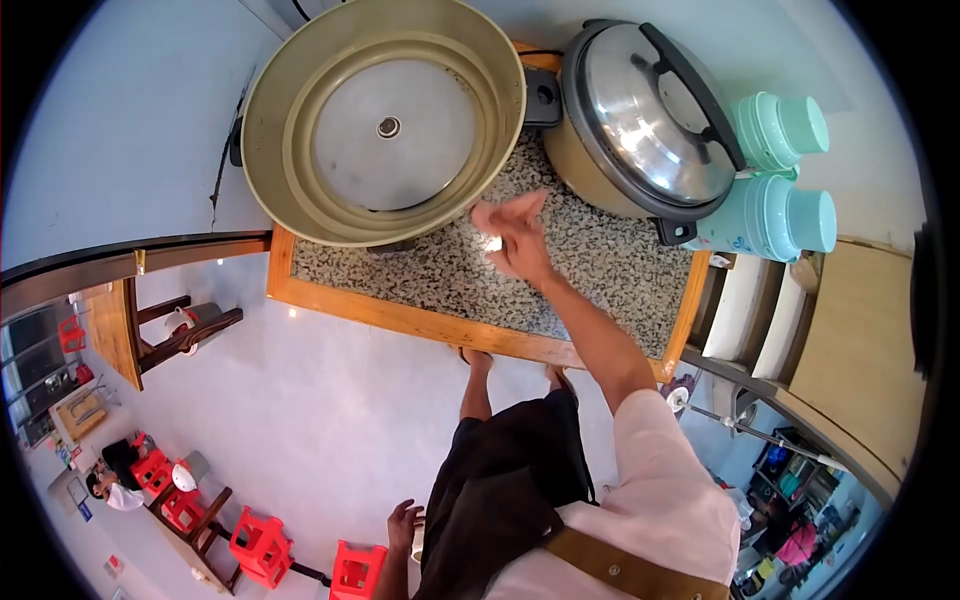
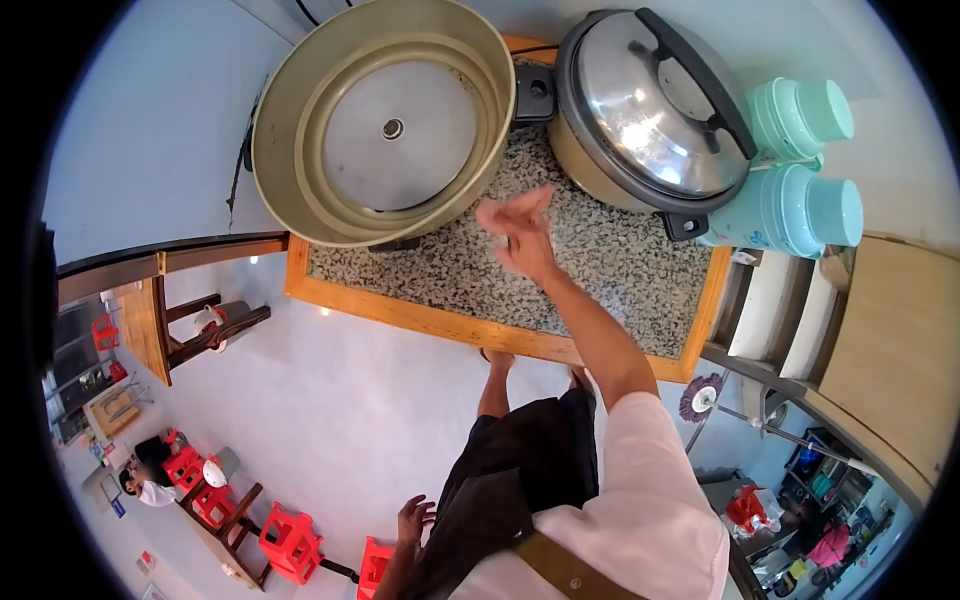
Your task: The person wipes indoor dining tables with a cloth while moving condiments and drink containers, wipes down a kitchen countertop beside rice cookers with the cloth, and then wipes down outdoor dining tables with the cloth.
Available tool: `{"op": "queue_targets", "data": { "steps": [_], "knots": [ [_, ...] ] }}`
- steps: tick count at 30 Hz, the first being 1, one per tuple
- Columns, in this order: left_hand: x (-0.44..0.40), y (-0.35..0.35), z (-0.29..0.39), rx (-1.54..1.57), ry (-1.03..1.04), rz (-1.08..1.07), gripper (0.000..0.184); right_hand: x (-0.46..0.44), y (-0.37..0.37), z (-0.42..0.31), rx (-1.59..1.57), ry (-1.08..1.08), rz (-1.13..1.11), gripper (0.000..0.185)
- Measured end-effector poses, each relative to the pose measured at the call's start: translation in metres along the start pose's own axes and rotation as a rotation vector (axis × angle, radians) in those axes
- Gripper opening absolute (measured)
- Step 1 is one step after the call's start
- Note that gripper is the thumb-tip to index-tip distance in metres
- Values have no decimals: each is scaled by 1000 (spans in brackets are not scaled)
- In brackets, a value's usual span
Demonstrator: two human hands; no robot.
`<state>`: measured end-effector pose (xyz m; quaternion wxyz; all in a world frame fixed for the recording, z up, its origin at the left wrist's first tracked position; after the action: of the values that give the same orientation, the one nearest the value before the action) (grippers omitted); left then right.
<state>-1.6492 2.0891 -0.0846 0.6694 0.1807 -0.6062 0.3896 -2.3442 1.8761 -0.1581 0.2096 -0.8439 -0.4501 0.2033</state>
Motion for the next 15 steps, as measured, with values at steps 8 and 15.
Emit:
{"op": "queue_targets", "data": {
  "steps": [8,15],
  "knots": [
    [-6,15,127,-38,241,-30,45,145,-103,66,-817,701,612,35],
    [-12,32,111,-86,163,-67,45,300,-255,113,-648,684,1004,35]
  ]
}}
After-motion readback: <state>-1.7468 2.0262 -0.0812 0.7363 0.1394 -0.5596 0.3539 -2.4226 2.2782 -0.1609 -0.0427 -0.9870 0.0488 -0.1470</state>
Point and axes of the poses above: each hand's wrist, its own x-axis away from the middle knuckle, its own y-axis out of the palm, z = x × y, the point moved 10 cm from there along -x, towards the middle knuckle, and after that the axes turned 8 degrees about -x, right-handed, at the moved point
